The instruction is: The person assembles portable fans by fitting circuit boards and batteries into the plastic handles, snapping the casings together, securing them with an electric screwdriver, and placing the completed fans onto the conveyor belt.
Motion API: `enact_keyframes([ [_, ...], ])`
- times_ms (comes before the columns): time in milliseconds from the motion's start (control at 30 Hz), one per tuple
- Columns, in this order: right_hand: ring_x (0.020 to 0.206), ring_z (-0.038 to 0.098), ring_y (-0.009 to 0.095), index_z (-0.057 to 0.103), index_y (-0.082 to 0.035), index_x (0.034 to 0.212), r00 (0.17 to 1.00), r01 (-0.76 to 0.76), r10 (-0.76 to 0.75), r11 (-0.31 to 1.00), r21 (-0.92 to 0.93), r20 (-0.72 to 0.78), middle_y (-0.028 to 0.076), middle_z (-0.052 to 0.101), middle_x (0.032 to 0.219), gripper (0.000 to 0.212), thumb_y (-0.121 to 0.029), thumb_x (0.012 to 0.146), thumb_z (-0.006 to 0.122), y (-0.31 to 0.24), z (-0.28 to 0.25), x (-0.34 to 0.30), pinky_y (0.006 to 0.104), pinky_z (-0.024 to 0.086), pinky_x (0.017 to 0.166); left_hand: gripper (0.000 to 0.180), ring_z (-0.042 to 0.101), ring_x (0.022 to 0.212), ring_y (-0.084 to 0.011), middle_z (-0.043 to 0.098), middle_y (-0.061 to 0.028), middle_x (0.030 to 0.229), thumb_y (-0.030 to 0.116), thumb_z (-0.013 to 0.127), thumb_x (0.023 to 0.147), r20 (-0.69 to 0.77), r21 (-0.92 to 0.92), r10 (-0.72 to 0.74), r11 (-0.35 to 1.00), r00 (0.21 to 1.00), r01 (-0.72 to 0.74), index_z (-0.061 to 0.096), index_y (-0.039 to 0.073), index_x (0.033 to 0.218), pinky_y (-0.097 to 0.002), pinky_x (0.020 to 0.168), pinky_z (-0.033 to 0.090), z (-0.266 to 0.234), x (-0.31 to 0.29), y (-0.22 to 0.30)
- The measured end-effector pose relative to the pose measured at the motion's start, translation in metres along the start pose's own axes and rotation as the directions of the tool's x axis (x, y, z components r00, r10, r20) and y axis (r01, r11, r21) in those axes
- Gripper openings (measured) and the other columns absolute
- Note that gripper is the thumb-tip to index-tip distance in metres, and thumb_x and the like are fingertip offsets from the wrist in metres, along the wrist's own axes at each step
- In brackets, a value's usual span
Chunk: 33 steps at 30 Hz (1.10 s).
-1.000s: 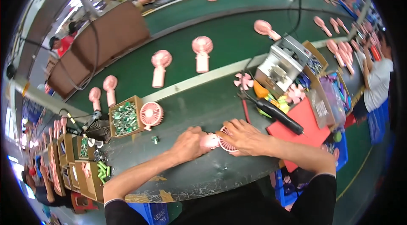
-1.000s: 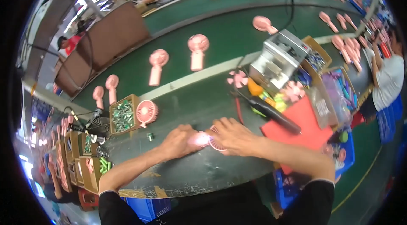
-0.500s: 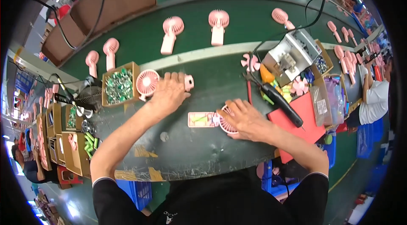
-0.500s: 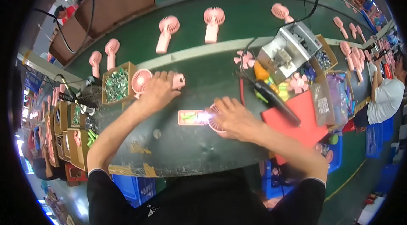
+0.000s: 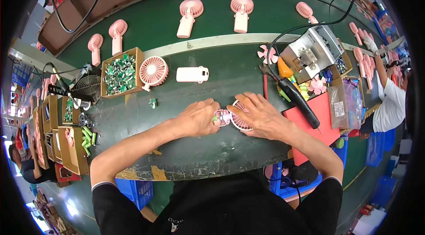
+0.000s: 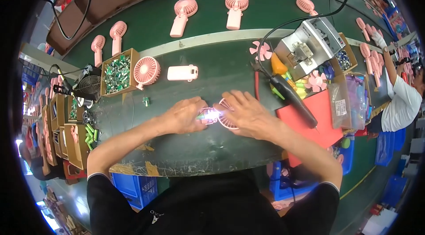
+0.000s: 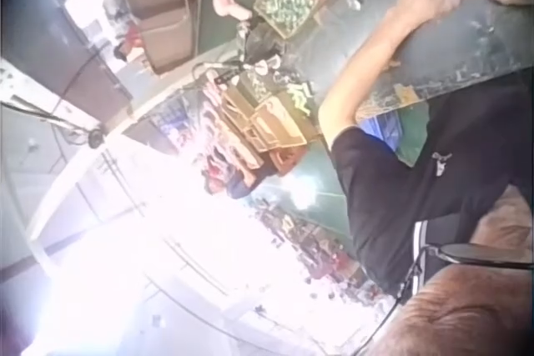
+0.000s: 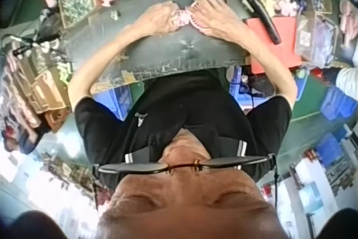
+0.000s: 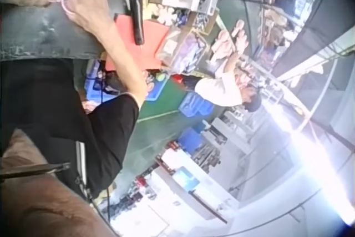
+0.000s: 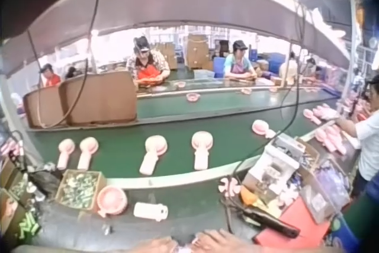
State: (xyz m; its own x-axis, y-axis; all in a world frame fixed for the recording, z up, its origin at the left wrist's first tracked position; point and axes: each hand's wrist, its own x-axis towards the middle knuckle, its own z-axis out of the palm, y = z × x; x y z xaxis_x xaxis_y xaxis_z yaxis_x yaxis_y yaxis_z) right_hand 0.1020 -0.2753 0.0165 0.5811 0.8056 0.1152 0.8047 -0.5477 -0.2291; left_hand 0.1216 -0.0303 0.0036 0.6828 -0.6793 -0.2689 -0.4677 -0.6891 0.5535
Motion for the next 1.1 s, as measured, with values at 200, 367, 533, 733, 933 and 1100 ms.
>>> enact_keyframes([
  [200, 0.120, 0.044, 0.033, 0.048, -0.010, 0.133, 0.995, 0.096, -0.098, 0.994, 0.050, 0.032, 0.016, 0.045, 0.130, 0.079, -0.020, 0.062, 0.081, 0.003, -0.002, 0.015, 0.0440, 0.042, 0.095, 0.041, 0.069, 0.080, -0.0286, 0.068, -0.0190, 0.088, 0.025, 0.074, 0.076, 0.219, -0.503, -0.182, 0.821, 0.959, 0.271, 0.061, -0.007, 0.099, -0.0364, 0.072, 0.056, -0.009, -0.011, -0.004],
  [367, 0.120, 0.043, 0.029, 0.049, -0.007, 0.129, 0.971, 0.235, -0.235, 0.972, 0.002, 0.048, 0.013, 0.047, 0.127, 0.069, -0.019, 0.068, 0.077, 0.006, -0.007, 0.032, 0.0391, 0.040, 0.091, 0.036, 0.069, 0.076, -0.0198, 0.069, -0.0137, 0.090, 0.026, 0.068, 0.088, 0.463, -0.810, -0.171, 0.317, 0.870, 0.493, 0.062, -0.006, 0.103, -0.0291, 0.065, 0.057, -0.007, -0.017, -0.013],
  [533, 0.119, 0.045, 0.027, 0.051, -0.008, 0.127, 0.945, 0.326, -0.325, 0.942, -0.074, 0.035, 0.012, 0.048, 0.124, 0.053, -0.017, 0.077, 0.066, 0.005, -0.004, 0.042, 0.0391, 0.041, 0.091, 0.024, 0.067, 0.080, -0.0144, 0.069, -0.0092, 0.091, 0.014, 0.068, 0.085, 0.397, -0.883, -0.083, 0.235, 0.914, 0.405, 0.065, -0.003, 0.101, -0.0280, 0.072, 0.054, 0.006, -0.028, -0.011],
  [733, 0.115, 0.048, 0.028, 0.053, -0.008, 0.124, 0.925, 0.369, -0.378, 0.917, -0.149, -0.035, 0.012, 0.050, 0.120, 0.049, -0.013, 0.076, 0.063, -0.001, 0.003, 0.041, 0.0390, 0.043, 0.089, 0.027, 0.064, 0.079, -0.0100, 0.067, -0.0054, 0.089, 0.008, 0.072, 0.081, 0.318, -0.914, -0.118, 0.226, 0.941, 0.337, 0.062, -0.002, 0.103, -0.0264, 0.070, 0.053, 0.022, -0.042, -0.006],
  [933, 0.114, 0.048, 0.028, 0.053, -0.008, 0.123, 0.932, 0.353, -0.361, 0.927, -0.125, -0.045, 0.013, 0.050, 0.121, 0.051, -0.013, 0.073, 0.065, -0.002, 0.001, 0.043, 0.0394, 0.043, 0.090, 0.029, 0.063, 0.075, -0.0092, 0.066, -0.0043, 0.085, 0.009, 0.073, 0.081, 0.325, -0.921, -0.140, 0.177, 0.935, 0.347, 0.060, -0.002, 0.104, -0.0259, 0.066, 0.052, 0.023, -0.044, -0.005],
  [1100, 0.112, 0.049, 0.029, 0.054, -0.007, 0.122, 0.928, 0.353, -0.366, 0.925, -0.139, -0.074, 0.013, 0.051, 0.119, 0.051, -0.012, 0.073, 0.065, -0.003, 0.000, 0.042, 0.0410, 0.044, 0.089, 0.026, 0.060, 0.071, -0.0083, 0.065, -0.0038, 0.082, 0.016, 0.071, 0.084, 0.276, -0.905, -0.158, 0.289, 0.948, 0.311, 0.061, 0.000, 0.102, -0.0260, 0.062, 0.050, 0.023, -0.046, -0.003],
])
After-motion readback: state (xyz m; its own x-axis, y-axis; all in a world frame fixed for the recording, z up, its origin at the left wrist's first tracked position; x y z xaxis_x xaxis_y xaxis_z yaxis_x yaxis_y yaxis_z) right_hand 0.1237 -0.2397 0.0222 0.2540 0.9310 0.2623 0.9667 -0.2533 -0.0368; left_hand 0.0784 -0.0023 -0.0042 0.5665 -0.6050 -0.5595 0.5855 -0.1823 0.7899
